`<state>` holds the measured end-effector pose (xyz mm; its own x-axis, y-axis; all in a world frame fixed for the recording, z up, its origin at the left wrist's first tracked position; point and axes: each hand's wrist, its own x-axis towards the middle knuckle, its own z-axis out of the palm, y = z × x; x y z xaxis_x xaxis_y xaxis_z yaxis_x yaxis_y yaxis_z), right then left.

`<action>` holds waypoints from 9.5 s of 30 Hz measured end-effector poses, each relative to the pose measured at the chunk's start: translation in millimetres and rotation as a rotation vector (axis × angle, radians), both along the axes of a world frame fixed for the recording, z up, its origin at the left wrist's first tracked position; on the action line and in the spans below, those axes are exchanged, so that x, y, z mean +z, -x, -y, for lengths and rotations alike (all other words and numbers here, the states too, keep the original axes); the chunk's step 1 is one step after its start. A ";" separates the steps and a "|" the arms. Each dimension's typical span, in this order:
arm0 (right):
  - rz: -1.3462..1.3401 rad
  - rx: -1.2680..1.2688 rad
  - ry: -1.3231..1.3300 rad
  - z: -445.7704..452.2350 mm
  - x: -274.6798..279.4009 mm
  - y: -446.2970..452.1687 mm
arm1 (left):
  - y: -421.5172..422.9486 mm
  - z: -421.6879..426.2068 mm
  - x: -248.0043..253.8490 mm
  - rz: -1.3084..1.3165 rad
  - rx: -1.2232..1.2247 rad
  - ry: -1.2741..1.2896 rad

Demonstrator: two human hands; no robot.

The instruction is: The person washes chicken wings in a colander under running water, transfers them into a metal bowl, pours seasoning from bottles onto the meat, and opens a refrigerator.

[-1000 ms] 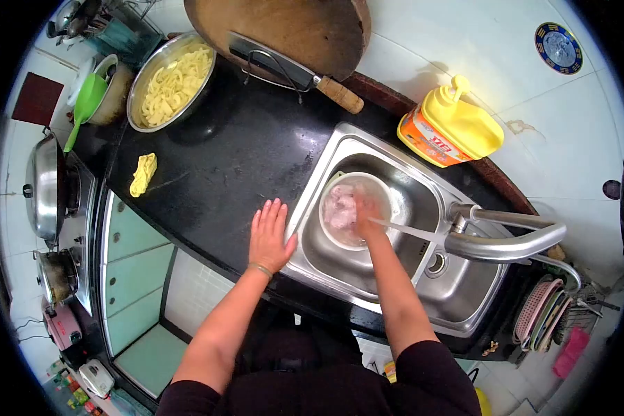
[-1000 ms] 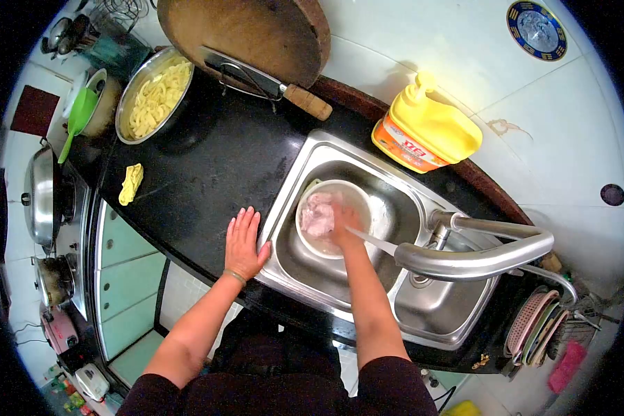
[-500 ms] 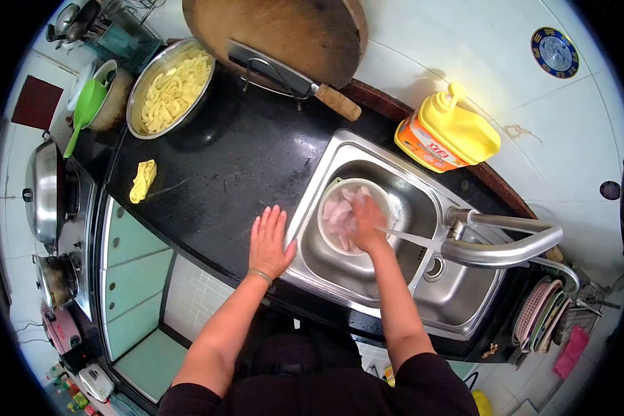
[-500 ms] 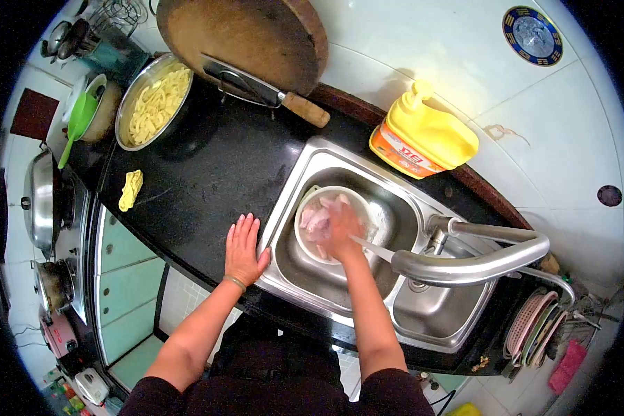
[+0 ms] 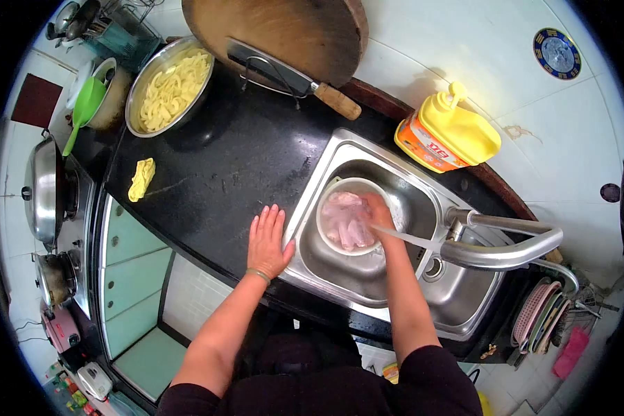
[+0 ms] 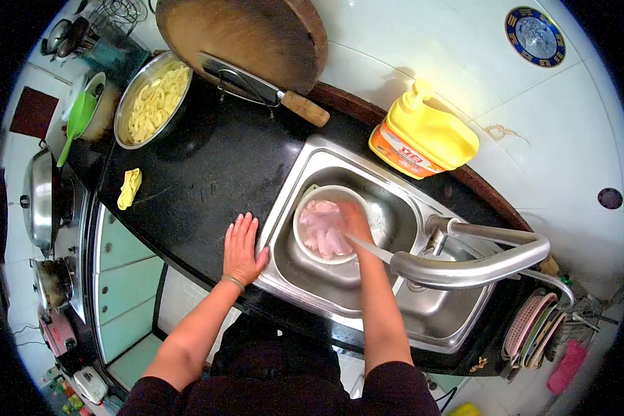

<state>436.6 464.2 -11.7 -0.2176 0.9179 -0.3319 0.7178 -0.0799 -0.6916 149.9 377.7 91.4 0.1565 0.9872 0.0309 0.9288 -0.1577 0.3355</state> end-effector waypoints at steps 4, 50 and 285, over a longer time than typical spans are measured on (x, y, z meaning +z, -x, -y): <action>0.460 0.169 0.064 25.9 73.4 23.6 | 0.5 0.1 0.3 0.001 0.005 0.011; 0.424 0.125 -0.174 13.9 -4.1 75.4 | -0.3 1.3 0.9 0.006 -0.011 -0.027; -0.046 -0.166 -0.120 50.9 202.1 43.4 | -92.4 2.9 95.4 1.569 0.168 1.134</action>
